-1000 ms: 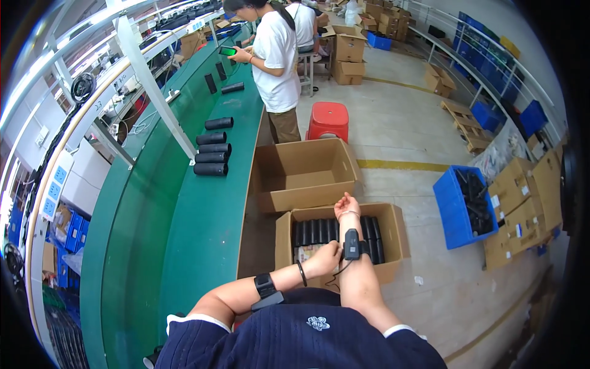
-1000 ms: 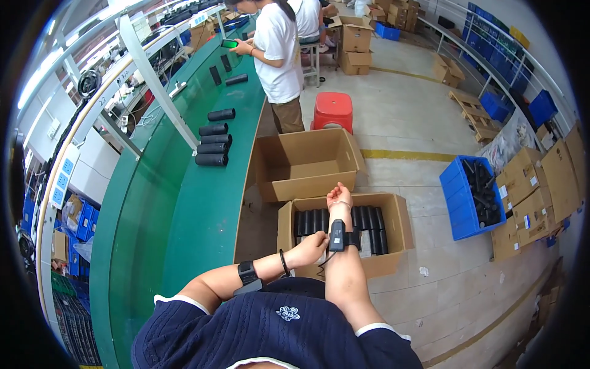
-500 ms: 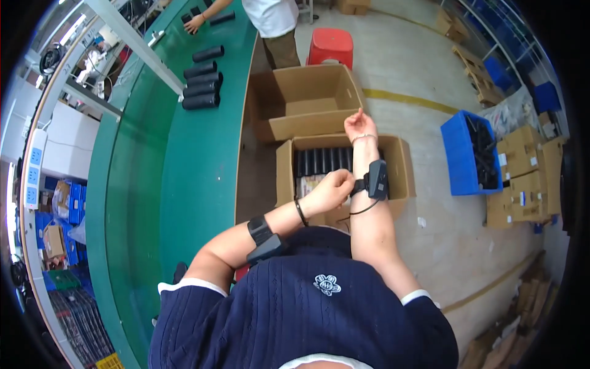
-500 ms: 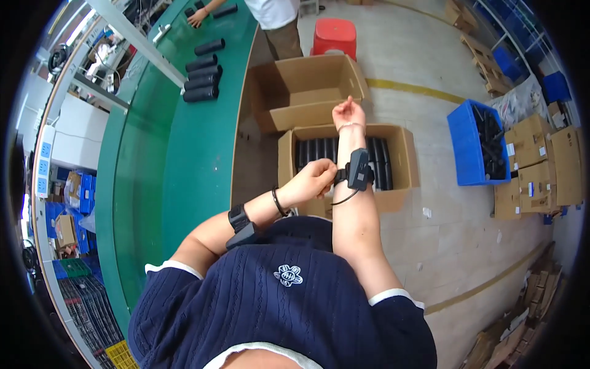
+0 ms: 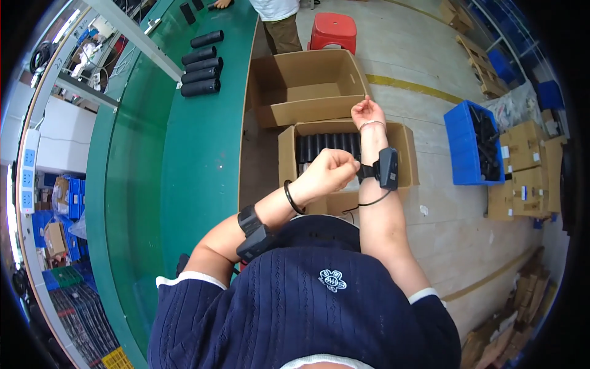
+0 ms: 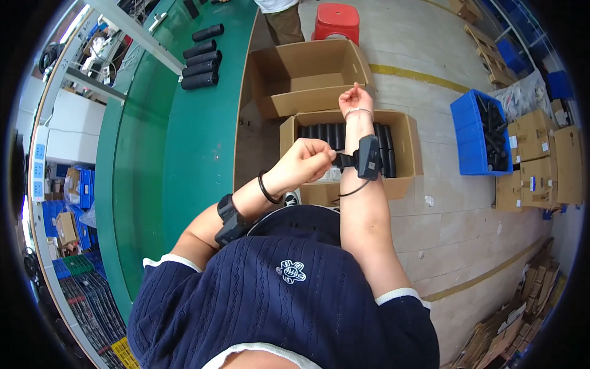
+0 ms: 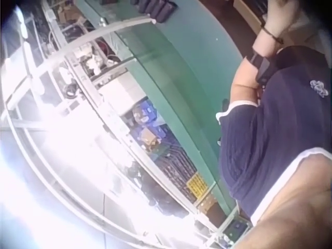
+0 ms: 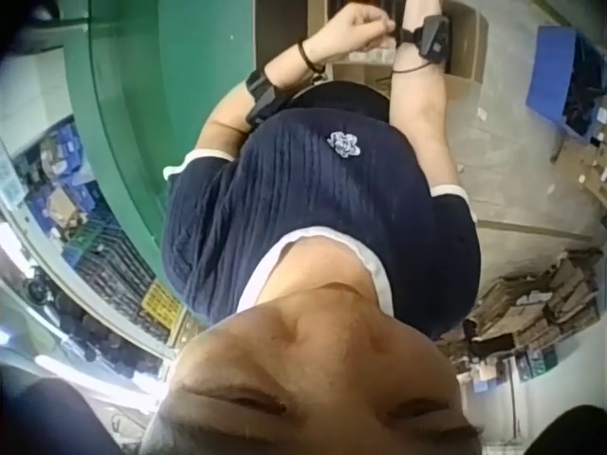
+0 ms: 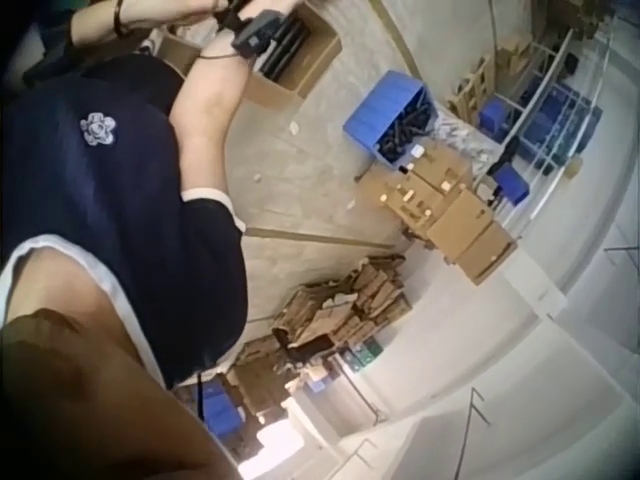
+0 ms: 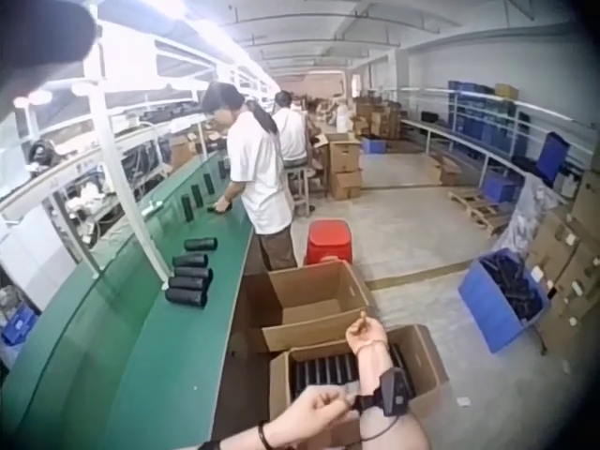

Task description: The person picks up black cylinders from a box, places them on the table, and fits caps onto them by hand. After repeating this for several cylinders, the person gathers the capped cylinders and places them into a different box.

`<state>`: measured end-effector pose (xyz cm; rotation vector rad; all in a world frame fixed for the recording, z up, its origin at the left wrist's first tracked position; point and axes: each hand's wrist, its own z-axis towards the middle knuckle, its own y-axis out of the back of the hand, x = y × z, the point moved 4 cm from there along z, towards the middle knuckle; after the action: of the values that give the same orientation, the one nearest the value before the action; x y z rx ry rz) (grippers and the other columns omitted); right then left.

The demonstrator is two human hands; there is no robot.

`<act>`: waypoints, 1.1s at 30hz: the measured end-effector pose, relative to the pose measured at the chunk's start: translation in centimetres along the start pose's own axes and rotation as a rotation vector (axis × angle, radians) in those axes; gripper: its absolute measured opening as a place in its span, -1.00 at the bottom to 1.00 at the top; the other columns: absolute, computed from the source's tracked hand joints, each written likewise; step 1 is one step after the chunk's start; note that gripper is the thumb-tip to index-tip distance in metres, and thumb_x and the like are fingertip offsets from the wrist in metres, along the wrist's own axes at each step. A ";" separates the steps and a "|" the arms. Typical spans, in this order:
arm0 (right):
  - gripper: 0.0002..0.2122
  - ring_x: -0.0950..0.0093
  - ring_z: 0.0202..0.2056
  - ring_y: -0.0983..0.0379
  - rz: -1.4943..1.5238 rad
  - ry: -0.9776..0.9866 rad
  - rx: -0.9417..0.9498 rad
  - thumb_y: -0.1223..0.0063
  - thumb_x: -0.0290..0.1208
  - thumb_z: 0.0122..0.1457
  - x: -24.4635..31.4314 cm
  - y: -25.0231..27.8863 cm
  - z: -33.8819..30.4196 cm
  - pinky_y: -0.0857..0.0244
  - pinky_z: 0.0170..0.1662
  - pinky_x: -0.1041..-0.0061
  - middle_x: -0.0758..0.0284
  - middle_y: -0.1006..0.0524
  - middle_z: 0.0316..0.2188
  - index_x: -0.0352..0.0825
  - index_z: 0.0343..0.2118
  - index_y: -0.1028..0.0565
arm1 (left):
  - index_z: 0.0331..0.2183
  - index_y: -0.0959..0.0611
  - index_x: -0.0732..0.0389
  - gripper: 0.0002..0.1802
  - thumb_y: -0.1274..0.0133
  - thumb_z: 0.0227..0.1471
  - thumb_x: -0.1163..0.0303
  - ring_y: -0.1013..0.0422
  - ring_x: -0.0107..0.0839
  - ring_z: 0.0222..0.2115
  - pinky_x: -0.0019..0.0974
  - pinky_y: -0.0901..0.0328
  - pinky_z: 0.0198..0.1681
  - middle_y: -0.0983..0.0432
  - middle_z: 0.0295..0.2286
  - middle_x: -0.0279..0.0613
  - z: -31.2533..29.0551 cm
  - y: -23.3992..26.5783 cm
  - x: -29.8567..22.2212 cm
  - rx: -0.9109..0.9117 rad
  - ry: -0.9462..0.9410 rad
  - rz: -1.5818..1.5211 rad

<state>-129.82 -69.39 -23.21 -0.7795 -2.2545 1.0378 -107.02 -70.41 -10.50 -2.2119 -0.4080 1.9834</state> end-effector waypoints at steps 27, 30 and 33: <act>-0.89 0.53 -0.54 -0.30 -0.218 -0.009 -0.043 -0.02 -0.50 0.08 -5.8 1.5 0.4 -0.23 -0.49 0.57 0.39 -0.41 -0.55 -0.31 -0.31 -0.50 | -0.46 -0.57 0.22 -0.85 -0.03 0.06 0.37 -0.42 -0.60 -0.60 -0.57 -0.30 -0.54 -0.48 -0.60 -0.35 0.7 3.3 2.6 -0.004 0.457 0.013; -0.86 0.50 -0.52 -0.29 -0.069 -0.016 -0.002 0.04 -0.53 0.11 -4.2 0.8 -0.1 -0.22 -0.46 0.53 0.38 -0.39 -0.55 -0.33 -0.26 -0.46 | -0.40 -0.56 0.24 -0.85 -0.03 0.10 0.36 -0.47 -0.55 -0.53 -0.54 -0.36 -0.50 -0.52 -0.54 -0.29 -0.5 4.3 2.8 0.145 0.365 -0.295; -0.86 0.50 -0.52 -0.29 -0.026 0.003 0.045 0.08 -0.53 0.13 -4.0 -0.8 -0.8 -0.22 -0.45 0.52 0.35 -0.39 -0.55 -0.35 -0.25 -0.45 | -0.35 -0.53 0.19 -0.88 -0.07 0.10 0.36 -0.51 -0.54 -0.44 -0.59 -0.37 -0.50 -0.53 -0.50 -0.28 -1.1 4.5 5.8 0.172 0.453 -0.467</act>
<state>-126.77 -72.16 -23.04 -0.7308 -2.2257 1.0707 -104.88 -72.91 -17.20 -2.1227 -0.5939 1.1993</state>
